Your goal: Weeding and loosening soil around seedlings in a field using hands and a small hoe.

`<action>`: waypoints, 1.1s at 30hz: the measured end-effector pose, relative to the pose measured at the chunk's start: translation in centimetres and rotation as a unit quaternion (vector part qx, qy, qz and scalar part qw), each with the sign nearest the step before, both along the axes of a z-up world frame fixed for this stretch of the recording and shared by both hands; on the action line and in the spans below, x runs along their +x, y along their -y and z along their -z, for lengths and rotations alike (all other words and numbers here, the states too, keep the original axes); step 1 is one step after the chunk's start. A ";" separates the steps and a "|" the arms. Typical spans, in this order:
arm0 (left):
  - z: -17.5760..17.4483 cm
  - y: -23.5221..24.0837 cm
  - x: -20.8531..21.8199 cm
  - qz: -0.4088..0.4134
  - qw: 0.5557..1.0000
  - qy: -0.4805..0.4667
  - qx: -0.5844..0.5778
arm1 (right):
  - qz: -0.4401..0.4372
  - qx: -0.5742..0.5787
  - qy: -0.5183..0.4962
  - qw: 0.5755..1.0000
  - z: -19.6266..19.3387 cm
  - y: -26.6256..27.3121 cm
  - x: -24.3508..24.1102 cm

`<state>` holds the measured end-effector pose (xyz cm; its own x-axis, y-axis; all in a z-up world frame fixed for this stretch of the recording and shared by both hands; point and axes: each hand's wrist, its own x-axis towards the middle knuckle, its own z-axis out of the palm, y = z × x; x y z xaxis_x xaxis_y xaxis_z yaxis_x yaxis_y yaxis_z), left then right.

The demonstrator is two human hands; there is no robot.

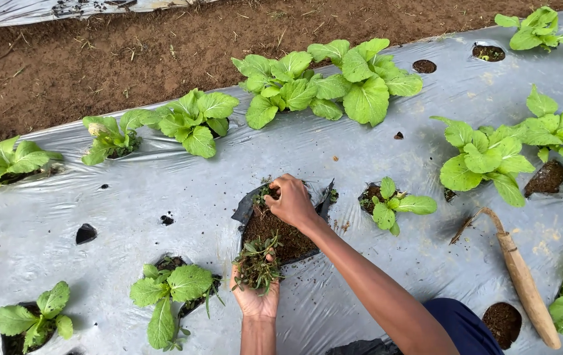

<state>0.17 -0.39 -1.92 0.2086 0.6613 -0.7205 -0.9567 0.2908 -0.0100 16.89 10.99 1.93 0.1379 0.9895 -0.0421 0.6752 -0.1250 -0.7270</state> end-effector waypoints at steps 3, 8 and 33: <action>-0.2 0.0 -0.1 0.001 1.000 0.000 -0.004 | 0.011 0.012 0.052 0.999 -2.4 0.7 -2.6; -0.3 -0.1 -0.3 -0.001 1.000 0.000 -0.008 | 0.018 0.030 0.060 0.998 -1.7 0.6 -3.9; 0.2 0.1 -0.1 -0.003 1.000 0.009 0.004 | -0.089 0.106 0.031 0.990 7.1 -0.6 -0.5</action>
<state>0.05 -0.53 -2.09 0.2184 0.6680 -0.7114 -0.9579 0.2861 -0.0254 16.38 11.58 -5.15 -0.0438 0.9842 0.1717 0.7167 0.1507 -0.6809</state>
